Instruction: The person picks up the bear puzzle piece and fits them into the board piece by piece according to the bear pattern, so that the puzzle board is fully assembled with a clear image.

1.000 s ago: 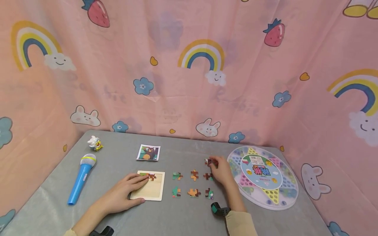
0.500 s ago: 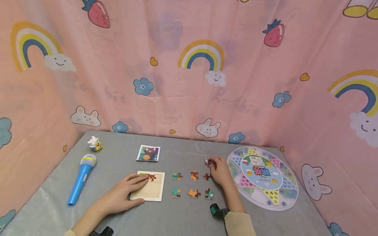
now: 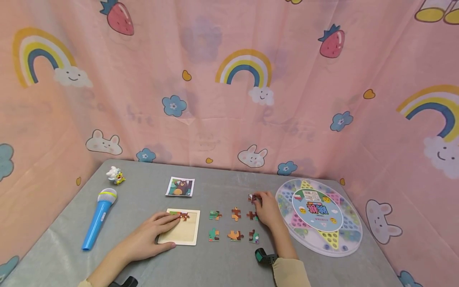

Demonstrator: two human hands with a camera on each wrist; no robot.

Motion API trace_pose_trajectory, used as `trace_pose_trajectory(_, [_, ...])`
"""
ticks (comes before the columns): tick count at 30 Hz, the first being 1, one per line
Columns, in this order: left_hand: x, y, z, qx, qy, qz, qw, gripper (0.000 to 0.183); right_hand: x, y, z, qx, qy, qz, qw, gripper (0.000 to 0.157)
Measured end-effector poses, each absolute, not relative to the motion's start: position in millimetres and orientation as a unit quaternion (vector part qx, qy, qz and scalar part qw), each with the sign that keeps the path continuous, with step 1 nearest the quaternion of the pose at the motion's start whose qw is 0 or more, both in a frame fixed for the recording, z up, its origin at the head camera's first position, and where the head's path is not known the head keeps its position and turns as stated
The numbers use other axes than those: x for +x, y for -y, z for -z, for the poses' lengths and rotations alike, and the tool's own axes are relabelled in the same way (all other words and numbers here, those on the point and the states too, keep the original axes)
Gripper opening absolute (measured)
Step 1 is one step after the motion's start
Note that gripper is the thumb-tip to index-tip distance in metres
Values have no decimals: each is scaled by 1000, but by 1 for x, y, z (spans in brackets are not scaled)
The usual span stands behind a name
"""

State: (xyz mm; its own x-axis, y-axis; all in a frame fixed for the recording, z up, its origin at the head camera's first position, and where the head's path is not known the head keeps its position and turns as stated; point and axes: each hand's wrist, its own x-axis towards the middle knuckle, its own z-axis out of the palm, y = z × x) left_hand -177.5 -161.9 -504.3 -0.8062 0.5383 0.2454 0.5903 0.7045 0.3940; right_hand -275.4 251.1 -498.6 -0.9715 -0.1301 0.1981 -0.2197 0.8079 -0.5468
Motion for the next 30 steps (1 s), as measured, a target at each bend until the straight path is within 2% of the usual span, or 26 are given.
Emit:
trace_pose_trajectory(18, [-177,161,503,-307,920,237,53,70,-266,-237,463,78,939,-324,80,33])
trace_pose_trajectory(24, [-178,161,504,-307,920,236,54,70,-261,-222,451,115,933,-325,107,31])
trace_pose_trajectory(30, [-178,161,505,-309,920,235,58,70,-263,-201,458,164,928,-309,128,26])
